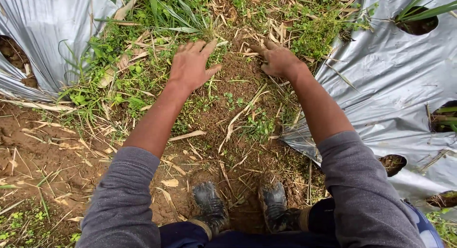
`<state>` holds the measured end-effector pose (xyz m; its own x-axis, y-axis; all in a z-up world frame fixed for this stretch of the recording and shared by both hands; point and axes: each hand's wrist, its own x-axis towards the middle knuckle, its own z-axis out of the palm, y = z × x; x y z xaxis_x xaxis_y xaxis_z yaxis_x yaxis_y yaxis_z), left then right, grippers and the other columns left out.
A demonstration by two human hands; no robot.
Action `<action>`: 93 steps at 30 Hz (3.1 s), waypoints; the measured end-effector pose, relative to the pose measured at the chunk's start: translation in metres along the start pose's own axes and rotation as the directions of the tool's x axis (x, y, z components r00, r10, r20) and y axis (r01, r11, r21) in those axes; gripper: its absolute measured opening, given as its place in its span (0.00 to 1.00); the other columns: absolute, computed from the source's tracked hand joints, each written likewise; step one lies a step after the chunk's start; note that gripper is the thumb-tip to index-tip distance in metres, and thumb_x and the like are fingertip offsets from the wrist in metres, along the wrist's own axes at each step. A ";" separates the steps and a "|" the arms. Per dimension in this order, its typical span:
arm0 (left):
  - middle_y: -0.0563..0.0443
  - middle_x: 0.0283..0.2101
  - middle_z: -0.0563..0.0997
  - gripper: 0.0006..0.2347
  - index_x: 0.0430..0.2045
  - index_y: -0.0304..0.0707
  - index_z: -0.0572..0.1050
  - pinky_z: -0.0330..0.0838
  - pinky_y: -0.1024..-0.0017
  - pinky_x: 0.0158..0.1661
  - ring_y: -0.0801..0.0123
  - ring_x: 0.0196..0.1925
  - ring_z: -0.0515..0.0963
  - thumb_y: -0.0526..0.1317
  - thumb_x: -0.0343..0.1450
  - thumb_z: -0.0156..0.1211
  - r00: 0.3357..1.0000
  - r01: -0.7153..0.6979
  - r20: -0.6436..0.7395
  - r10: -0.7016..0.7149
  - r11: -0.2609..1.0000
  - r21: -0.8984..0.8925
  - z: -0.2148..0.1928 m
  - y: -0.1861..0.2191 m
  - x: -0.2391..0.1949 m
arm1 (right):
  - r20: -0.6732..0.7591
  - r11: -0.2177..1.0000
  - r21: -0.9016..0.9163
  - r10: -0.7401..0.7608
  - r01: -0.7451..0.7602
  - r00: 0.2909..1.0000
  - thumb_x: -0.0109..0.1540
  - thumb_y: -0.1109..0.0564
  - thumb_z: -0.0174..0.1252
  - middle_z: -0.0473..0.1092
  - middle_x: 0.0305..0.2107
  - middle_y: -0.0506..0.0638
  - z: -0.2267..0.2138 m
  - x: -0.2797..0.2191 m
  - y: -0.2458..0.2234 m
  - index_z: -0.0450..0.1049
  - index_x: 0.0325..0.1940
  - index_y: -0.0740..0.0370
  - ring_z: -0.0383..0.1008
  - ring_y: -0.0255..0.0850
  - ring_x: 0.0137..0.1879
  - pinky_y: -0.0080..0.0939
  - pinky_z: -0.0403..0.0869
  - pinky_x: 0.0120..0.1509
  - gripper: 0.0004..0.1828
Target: Hand weeding a patch of soil between rows of plastic mulch in an agricultural field.
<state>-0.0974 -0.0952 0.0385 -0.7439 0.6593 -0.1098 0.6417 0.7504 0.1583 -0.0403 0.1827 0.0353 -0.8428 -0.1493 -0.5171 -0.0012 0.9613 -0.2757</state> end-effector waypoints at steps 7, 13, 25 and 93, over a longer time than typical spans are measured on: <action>0.41 0.60 0.75 0.07 0.40 0.44 0.84 0.83 0.58 0.47 0.58 0.44 0.83 0.37 0.72 0.61 0.998 0.045 0.038 -0.054 0.974 0.224 0.031 0.021 0.010 | -0.351 0.984 -0.160 0.023 -0.084 0.936 0.70 0.63 0.53 0.71 0.57 0.65 0.058 0.022 0.028 0.78 0.57 0.65 0.66 0.60 0.69 0.59 0.70 0.71 0.13; 0.34 0.39 0.83 0.03 0.35 0.27 0.83 0.86 0.57 0.40 0.48 0.39 0.87 0.29 0.71 0.65 0.995 0.050 0.071 -0.065 0.979 0.197 0.029 0.032 0.021 | -0.219 0.993 -0.085 -0.101 0.085 0.970 0.64 0.67 0.60 0.76 0.38 0.69 0.022 -0.050 0.020 0.80 0.44 0.74 0.81 0.60 0.45 0.52 0.82 0.52 0.07; 0.42 0.32 0.85 0.06 0.39 0.29 0.82 0.88 0.69 0.37 0.59 0.35 0.87 0.33 0.74 0.65 0.973 0.106 0.146 -0.176 0.913 0.395 0.022 0.066 0.008 | 0.049 0.976 0.165 -0.154 0.144 0.987 0.67 0.45 0.43 0.52 0.69 0.77 0.054 -0.167 -0.002 0.45 0.80 0.67 0.38 0.67 0.80 0.70 0.39 0.81 0.41; 0.33 0.79 0.46 0.33 0.77 0.37 0.42 0.32 0.55 0.76 0.51 0.81 0.45 0.41 0.76 0.49 0.937 -0.188 0.262 0.230 0.966 -0.178 0.014 0.199 -0.057 | -0.511 0.825 0.554 0.229 0.114 0.829 0.67 0.43 0.42 0.47 0.75 0.65 0.125 -0.138 0.006 0.44 0.81 0.64 0.42 0.61 0.81 0.67 0.35 0.81 0.42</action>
<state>0.0753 0.0177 0.0629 -0.5005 0.8031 -0.3233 0.7261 0.5928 0.3485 0.1433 0.1797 0.0035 -0.9736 0.2145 -0.0775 0.2012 0.6479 -0.7347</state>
